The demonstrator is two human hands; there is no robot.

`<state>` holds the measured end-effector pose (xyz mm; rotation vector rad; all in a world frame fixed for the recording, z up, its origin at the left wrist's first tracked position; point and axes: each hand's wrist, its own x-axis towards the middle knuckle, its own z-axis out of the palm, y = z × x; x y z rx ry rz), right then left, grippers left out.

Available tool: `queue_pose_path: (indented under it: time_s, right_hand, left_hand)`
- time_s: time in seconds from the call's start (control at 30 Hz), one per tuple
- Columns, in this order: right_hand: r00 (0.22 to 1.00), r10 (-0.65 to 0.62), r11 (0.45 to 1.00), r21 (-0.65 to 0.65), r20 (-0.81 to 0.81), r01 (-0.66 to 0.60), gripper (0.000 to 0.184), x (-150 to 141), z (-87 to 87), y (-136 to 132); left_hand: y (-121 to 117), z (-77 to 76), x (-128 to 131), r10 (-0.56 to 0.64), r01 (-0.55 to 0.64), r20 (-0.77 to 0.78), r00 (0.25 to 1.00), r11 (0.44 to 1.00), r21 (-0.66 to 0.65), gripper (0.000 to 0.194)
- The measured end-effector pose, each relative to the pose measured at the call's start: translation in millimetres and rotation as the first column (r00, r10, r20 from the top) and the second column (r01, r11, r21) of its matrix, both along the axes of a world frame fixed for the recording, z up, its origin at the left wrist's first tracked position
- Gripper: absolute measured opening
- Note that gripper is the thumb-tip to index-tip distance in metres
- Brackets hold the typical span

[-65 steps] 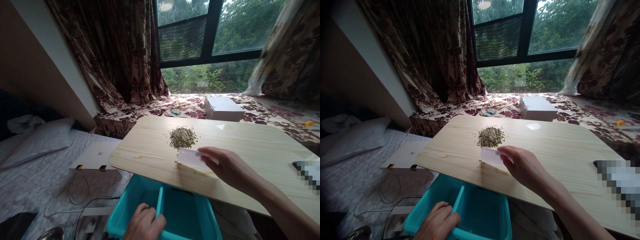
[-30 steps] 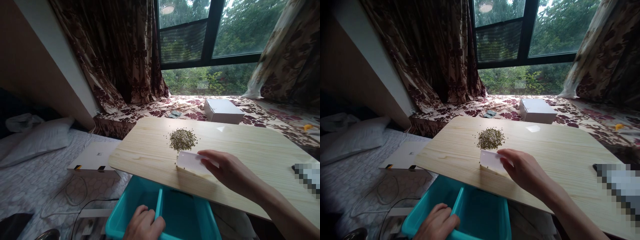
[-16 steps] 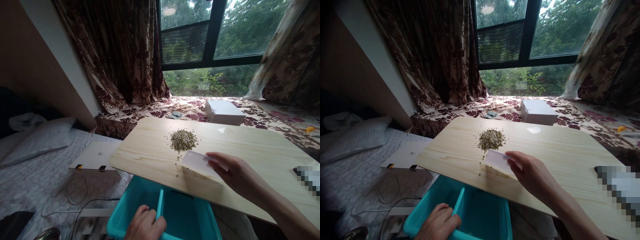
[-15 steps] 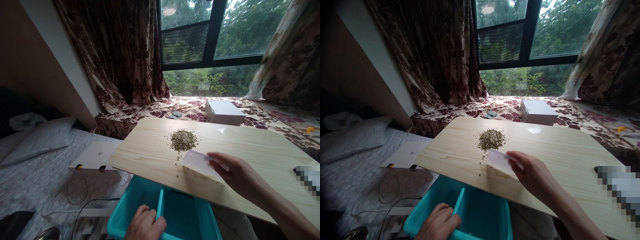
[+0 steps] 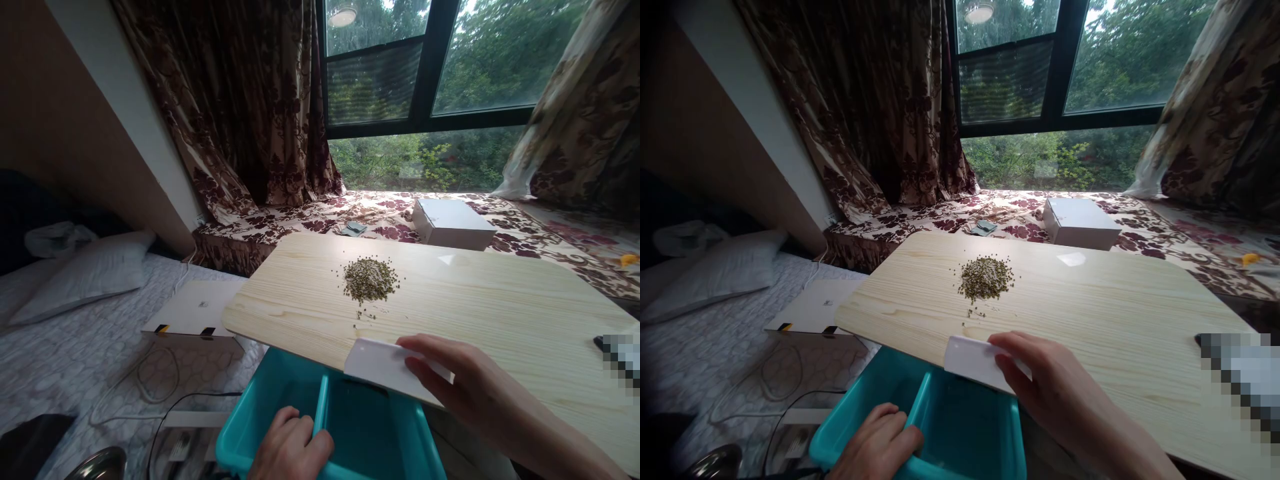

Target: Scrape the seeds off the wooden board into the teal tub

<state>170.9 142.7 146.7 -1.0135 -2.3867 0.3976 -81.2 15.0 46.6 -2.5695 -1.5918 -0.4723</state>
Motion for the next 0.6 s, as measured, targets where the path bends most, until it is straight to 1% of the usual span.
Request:
queue_pose_path:
  time_s: [0.07,0.13,0.23,0.4,0.6]
  right_hand:
    - [0.999,-0.054,0.996,0.069,0.005,0.053,0.024,0.0,1.7,7.2]
    - [0.993,-0.116,0.981,0.16,0.022,0.111,0.025,-0.9,2.8,17.2]
    - [0.984,-0.161,0.962,0.237,0.08,0.138,0.026,-5.6,3.4,29.2]
    - [0.982,-0.142,0.961,0.256,0.125,0.107,0.026,-15.4,4.2,32.0]
    - [0.99,-0.096,0.971,0.229,0.099,0.071,0.028,-15.7,8.7,27.5]
  left_hand:
    - [0.1,-1.5,-0.6,-0.008,0.008,0.012,1.0,1.0,0.007,0.006]
    - [0.1,-3.0,-1.1,-0.008,0.007,0.027,1.0,1.0,0.02,0.006]
    - [-0.2,-5.8,-2.1,0.004,-0.006,0.038,0.999,0.999,0.044,0.006]
    - [-0.5,-9.9,-4.1,0.011,-0.015,0.057,0.998,0.997,0.075,0.006]
    - [-0.2,-5.4,-2.8,0.012,-0.016,0.077,0.997,0.998,0.056,0.019]
